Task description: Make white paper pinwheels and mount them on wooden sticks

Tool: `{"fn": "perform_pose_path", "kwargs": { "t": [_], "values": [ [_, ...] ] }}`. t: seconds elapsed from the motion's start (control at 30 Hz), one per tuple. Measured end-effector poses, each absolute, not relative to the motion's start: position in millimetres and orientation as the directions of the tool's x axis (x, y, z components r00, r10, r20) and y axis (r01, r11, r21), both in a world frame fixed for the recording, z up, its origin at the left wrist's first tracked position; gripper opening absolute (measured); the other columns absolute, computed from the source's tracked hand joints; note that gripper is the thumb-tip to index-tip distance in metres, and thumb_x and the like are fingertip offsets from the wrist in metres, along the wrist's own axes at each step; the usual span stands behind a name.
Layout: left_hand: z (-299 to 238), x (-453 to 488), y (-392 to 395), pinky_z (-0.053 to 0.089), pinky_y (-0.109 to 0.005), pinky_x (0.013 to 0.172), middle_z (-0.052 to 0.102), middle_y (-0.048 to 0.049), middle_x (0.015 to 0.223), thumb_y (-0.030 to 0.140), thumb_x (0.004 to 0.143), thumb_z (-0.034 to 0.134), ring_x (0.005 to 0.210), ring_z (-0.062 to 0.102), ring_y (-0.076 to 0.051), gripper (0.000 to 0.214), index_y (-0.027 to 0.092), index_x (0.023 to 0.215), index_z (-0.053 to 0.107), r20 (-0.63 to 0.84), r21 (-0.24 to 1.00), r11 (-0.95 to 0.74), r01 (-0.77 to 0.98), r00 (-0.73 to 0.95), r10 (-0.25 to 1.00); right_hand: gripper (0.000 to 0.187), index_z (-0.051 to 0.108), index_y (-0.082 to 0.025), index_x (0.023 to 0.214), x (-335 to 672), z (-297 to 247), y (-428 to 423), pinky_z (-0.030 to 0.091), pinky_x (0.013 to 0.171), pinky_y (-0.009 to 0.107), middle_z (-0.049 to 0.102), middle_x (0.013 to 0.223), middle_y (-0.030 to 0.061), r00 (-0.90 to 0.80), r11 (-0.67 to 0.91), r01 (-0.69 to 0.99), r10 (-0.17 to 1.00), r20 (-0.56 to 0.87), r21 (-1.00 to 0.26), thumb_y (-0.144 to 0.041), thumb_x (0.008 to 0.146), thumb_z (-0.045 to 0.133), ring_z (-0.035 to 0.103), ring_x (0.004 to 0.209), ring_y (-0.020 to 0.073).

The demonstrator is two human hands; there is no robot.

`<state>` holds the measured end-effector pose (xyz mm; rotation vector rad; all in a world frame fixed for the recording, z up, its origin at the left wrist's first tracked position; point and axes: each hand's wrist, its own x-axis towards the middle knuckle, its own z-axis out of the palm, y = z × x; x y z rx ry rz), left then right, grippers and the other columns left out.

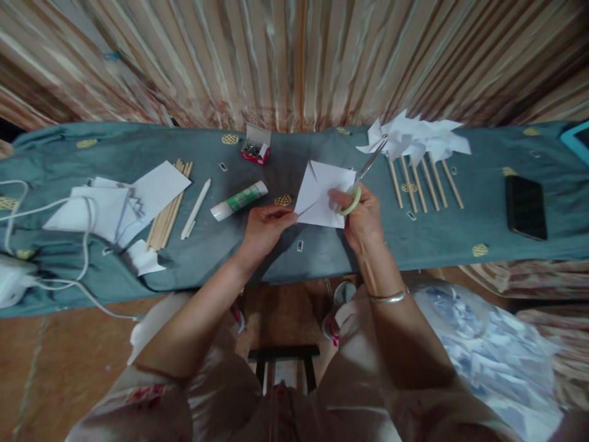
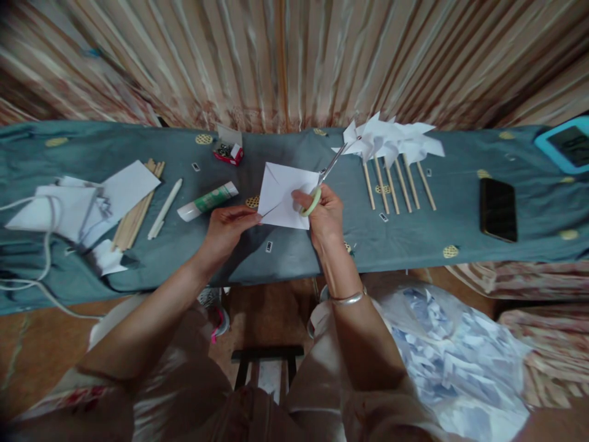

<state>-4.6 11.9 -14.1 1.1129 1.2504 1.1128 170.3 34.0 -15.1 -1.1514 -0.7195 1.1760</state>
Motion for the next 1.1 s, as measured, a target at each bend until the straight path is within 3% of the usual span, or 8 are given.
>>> {"fn": "perform_pose_path", "kwargs": {
  "t": [0.3,0.5,0.63,0.73,0.97,1.1],
  "values": [
    [-12,-8,12,0.051,-0.028,0.072,0.070,-0.0022,0.063,0.025,0.064,0.073,0.067,0.064,-0.017,0.008,0.019,0.058,0.073,-0.123,0.987,0.120,-0.107,-0.026,0.992,0.026,0.056,-0.023,0.064,173,-17,43,0.050,0.063,0.026,0.062,0.062,-0.0084,0.322,-0.004,-0.313,0.941,-0.110,-0.950,-0.025,0.056,0.081,0.056,0.058,0.0095],
    [-22,5,10,0.051,-0.027,0.079,0.073,-0.0033,0.081,0.038,0.069,0.077,0.079,0.066,-0.015,0.022,0.017,0.078,0.074,-0.141,0.952,0.134,-0.274,-0.005,0.990,0.029,0.059,-0.023,0.070,163,-17,48,0.055,0.070,0.032,0.068,0.067,-0.0052,0.318,-0.008,-0.455,0.932,-0.171,-0.891,-0.027,0.054,0.083,0.066,0.070,0.0157],
    [-28,20,9,0.052,-0.029,0.086,0.071,-0.0022,0.081,0.049,0.066,0.083,0.087,0.067,-0.018,0.036,0.017,0.074,0.068,-0.186,0.921,0.195,-0.336,0.058,0.981,0.035,0.056,-0.022,0.064,146,-20,47,0.054,0.064,0.029,0.062,0.059,-0.0079,0.265,-0.060,-0.548,0.934,-0.241,-0.835,-0.026,0.048,0.087,0.058,0.057,0.0111],
    [-25,26,12,0.053,-0.032,0.089,0.074,-0.0042,0.094,0.050,0.068,0.083,0.098,0.068,-0.020,0.043,0.017,0.092,0.069,-0.239,0.837,0.244,-0.490,0.073,0.968,0.038,0.055,-0.022,0.065,136,-22,45,0.053,0.061,0.028,0.062,0.060,-0.0082,0.248,-0.082,-0.543,0.935,-0.252,-0.836,-0.029,0.048,0.088,0.055,0.054,0.0098],
    [-13,25,22,0.054,-0.029,0.085,0.075,-0.0021,0.099,0.024,0.090,0.062,0.102,0.067,-0.018,0.008,0.019,0.094,0.068,-0.381,0.719,0.283,-0.635,-0.019,0.924,0.040,0.062,-0.022,0.072,132,-23,38,0.049,0.057,0.025,0.067,0.069,-0.0057,0.195,-0.072,-0.453,0.965,-0.177,-0.889,-0.043,0.052,0.090,0.057,0.059,0.0105],
    [-10,10,31,0.056,-0.031,0.083,0.074,-0.0003,0.100,0.027,0.088,0.066,0.102,0.069,-0.019,0.009,0.022,0.096,0.067,-0.335,0.728,0.237,-0.643,-0.032,0.942,0.040,0.066,-0.022,0.077,142,-17,28,0.043,0.054,0.023,0.062,0.061,-0.0068,0.084,-0.098,-0.322,0.988,-0.131,-0.942,-0.054,0.062,0.084,0.054,0.056,0.0093]
  ]
}}
